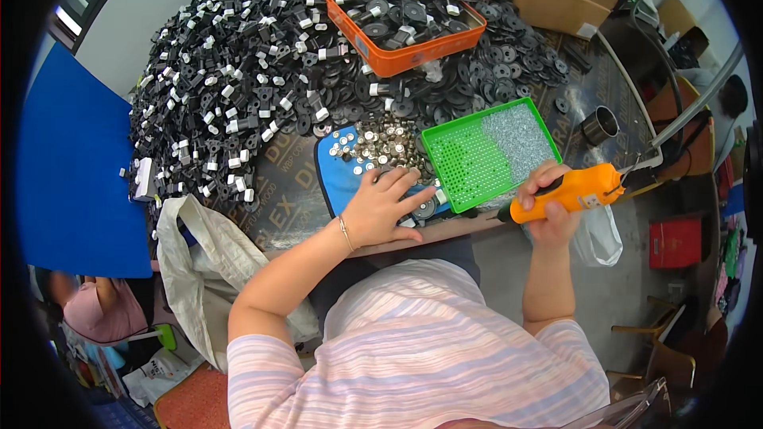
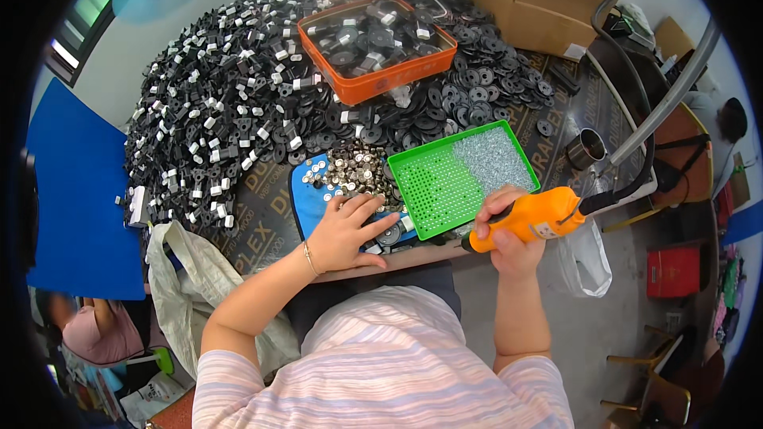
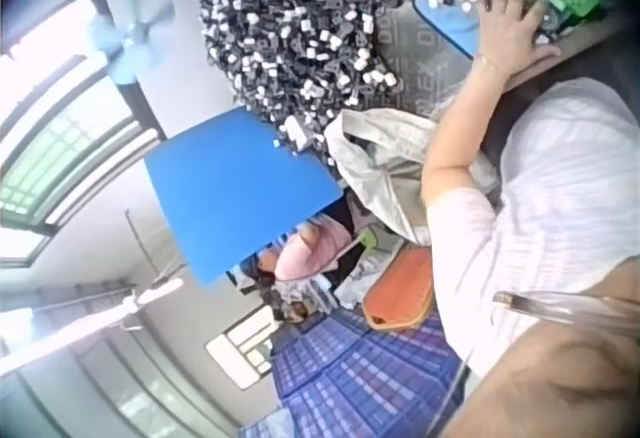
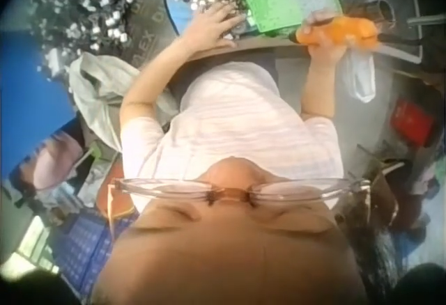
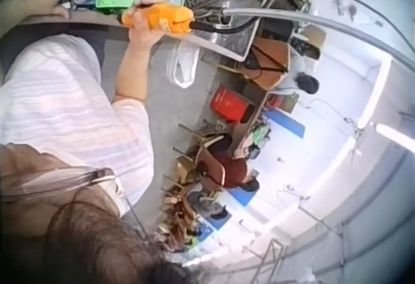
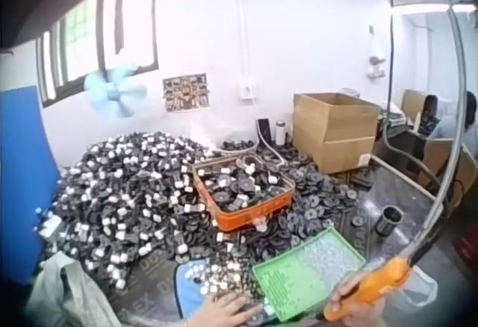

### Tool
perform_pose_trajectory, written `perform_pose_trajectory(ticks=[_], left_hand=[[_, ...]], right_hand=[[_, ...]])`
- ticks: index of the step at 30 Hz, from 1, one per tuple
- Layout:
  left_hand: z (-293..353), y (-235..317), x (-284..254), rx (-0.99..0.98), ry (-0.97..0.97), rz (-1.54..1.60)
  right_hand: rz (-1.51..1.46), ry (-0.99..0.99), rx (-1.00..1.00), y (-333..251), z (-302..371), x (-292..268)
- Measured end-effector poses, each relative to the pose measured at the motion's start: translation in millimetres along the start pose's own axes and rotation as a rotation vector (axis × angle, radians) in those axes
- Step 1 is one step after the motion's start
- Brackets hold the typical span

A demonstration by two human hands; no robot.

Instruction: The recorder is assembling small electronic components at a workbench, using an electric screwdriver to attach metal plates to plastic bases.

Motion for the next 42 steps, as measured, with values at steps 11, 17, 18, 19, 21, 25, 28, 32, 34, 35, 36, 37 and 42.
perform_pose_trajectory(ticks=[11, 17, 18, 19, 21, 25, 28, 32, 34, 35, 36, 37, 42], left_hand=[[7, -1, 7, -0.027, 0.237, 0.159], [10, -12, -2, -0.034, 0.331, 0.191], [9, -15, -8, -0.047, 0.360, 0.205], [5, -16, -23, -0.069, 0.406, 0.242], [-3, -31, -51, -0.149, 0.511, 0.396], [-31, -101, -71, -0.492, 0.713, 1.827], [-76, -133, -92, -0.329, 0.639, 2.100], [-112, -155, -96, -0.311, 0.647, 2.149], [-134, -157, -102, -0.413, 0.705, 2.079], [-151, -159, -108, -0.319, 0.668, 2.054], [-159, -177, -106, -0.459, 0.789, 1.863], [-172, -185, -117, -0.443, 0.824, 1.612], [-189, -197, -119, -0.593, 0.613, -0.050]], right_hand=[[0.032, 0.053, 0.025, -1, 5, -11], [0.049, 0.099, 0.008, 1, -2, -30], [0.073, 0.111, 0.008, 1, -3, -34], [0.097, 0.123, 0.008, 3, -4, -38], [0.127, 0.122, 0.002, 6, -5, -42], [0.213, 0.127, 0.001, 14, -7, -47], [0.197, 0.132, -0.025, 15, -7, -53], [0.281, 0.158, -0.014, 15, -7, -55], [0.290, 0.165, -0.009, 16, -9, -54], [0.293, 0.147, 0.000, 18, -10, -52], [0.293, 0.120, 0.014, 20, -11, -50], [0.297, 0.113, 0.025, 22, -12, -49], [0.280, 0.114, 0.075, 22, -12, -46]])
Point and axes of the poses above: each hand's wrist, its own z-axis away from the middle knuckle, its own x-axis out of the palm, y = z × x, the point moved 6 cm from there along -z, towards the middle knuckle, and after that the axes turned 3 degrees about -x, right-handed, at the moved point
